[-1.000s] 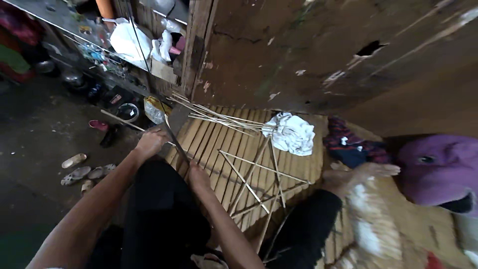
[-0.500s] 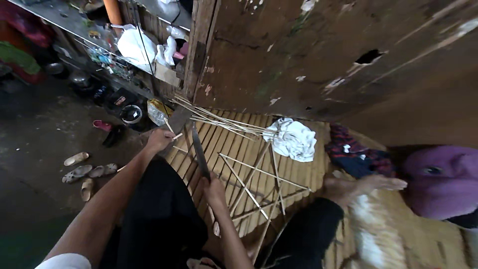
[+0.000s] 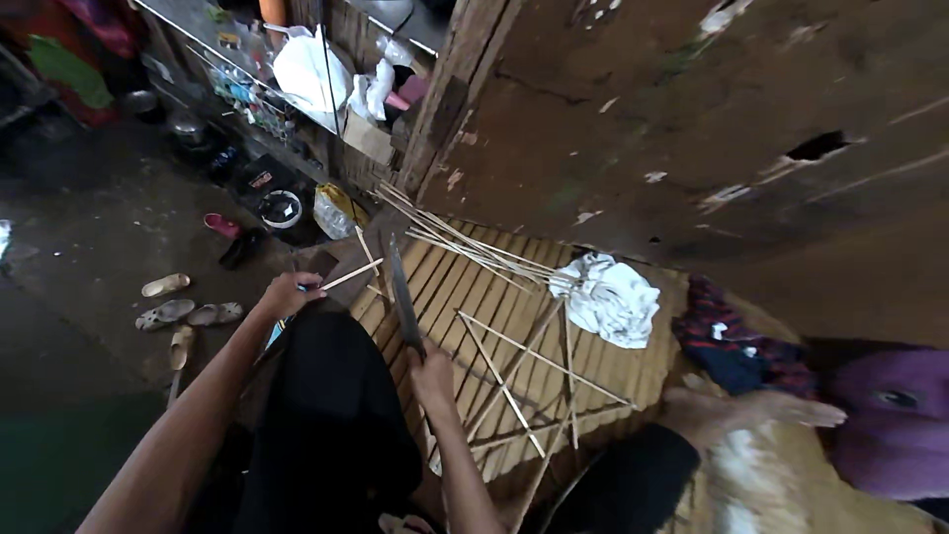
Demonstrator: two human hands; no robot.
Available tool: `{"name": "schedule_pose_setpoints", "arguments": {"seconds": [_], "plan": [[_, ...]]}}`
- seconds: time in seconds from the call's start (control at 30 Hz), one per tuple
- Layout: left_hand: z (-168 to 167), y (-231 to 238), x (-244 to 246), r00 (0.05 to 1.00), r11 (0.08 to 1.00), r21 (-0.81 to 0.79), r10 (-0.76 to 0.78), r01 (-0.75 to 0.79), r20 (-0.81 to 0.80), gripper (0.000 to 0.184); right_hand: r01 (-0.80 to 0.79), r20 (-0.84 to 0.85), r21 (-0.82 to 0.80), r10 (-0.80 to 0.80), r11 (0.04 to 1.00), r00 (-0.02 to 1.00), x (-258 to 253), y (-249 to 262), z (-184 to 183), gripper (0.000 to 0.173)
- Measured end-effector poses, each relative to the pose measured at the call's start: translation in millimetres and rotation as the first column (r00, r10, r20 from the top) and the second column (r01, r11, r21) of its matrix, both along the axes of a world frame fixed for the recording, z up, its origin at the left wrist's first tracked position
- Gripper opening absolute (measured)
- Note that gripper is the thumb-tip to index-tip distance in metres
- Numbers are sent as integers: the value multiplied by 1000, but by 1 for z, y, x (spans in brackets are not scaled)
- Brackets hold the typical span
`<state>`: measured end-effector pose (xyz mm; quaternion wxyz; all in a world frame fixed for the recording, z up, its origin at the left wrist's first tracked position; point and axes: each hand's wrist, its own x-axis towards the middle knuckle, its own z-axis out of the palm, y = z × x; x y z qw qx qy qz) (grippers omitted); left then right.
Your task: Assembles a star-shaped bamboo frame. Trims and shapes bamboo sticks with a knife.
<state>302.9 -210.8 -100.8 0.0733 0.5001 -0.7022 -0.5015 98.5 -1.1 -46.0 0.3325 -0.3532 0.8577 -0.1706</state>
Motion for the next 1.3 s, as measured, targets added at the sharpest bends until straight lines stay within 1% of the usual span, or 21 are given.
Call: {"name": "schedule_pose_setpoints", "arguments": {"seconds": [0.03, 0.13, 0.2, 0.3, 0.4, 0.5, 0.57, 0.63, 0.73, 0.8, 0.87, 0.93, 0.97, 1.07, 1.17, 1.3], "plan": [[4, 1, 2, 999, 1000, -20, -14, 15, 32, 29, 2, -3, -4, -2, 1000, 1000, 0, -1, 1, 32], [16, 6, 16, 996, 998, -55, 37, -33, 79, 18, -1, -12, 19, 1, 1000, 1000, -1, -4, 4, 32], [23, 10, 33, 993, 996, -58, 76, -71, 92, 16, -30, -31, 45, 32, 999, 999, -1, -9, 6, 31], [24, 19, 64, 984, 978, -130, 169, -161, 51, 15, -101, -37, 57, 103, 993, 994, 4, -19, 4, 33], [24, 22, 80, 972, 962, -161, 231, -222, 41, 17, -172, -20, 61, 173, 983, 985, 11, -34, -2, 34], [30, 24, 72, 971, 964, -162, 226, -212, 75, 18, -175, -16, 71, 177, 982, 984, 14, -45, -10, 35], [34, 24, 60, 976, 968, -167, 203, -187, 83, 17, -123, 5, 88, 123, 989, 992, 11, -50, -9, 38], [36, 21, 47, 984, 975, -166, 160, -146, 78, 18, -59, 10, 107, 58, 993, 998, 4, -49, -8, 36], [30, 15, 29, 993, 981, -176, 96, -84, 62, 18, 29, -43, 110, -24, 993, 999, -4, -42, -5, 34], [27, 14, 17, 993, 983, -172, 84, -70, 78, 17, 64, -65, 73, -59, 995, 996, -5, -38, -2, 33], [18, 15, 7, 994, 975, -209, 87, -70, 72, 15, 38, -71, -25, -40, 999, 997, -4, -38, -2, 36], [10, 19, 1, 994, 959, -269, 99, -84, 45, 12, -40, -59, -90, 35, 995, 998, -1, -45, -1, 38], [7, 20, -1, 994, 954, -285, 107, -93, 35, 11, -81, -61, -95, 75, 992, 995, 1, -52, -2, 38], [2, 20, -4, 989, 944, -304, 141, -125, 34, 11, -176, -74, -13, 175, 984, 982, 10, -77, -3, 39], [1, 20, -4, 987, 941, -303, 160, -148, 14, 11, -223, -88, 36, 225, 974, 970, 19, -100, -10, 37], [-6, 17, -3, 983, 938, -295, 181, -180, -22, 13, -240, -107, 28, 242, 970, 964, 27, -121, -14, 35]]}}
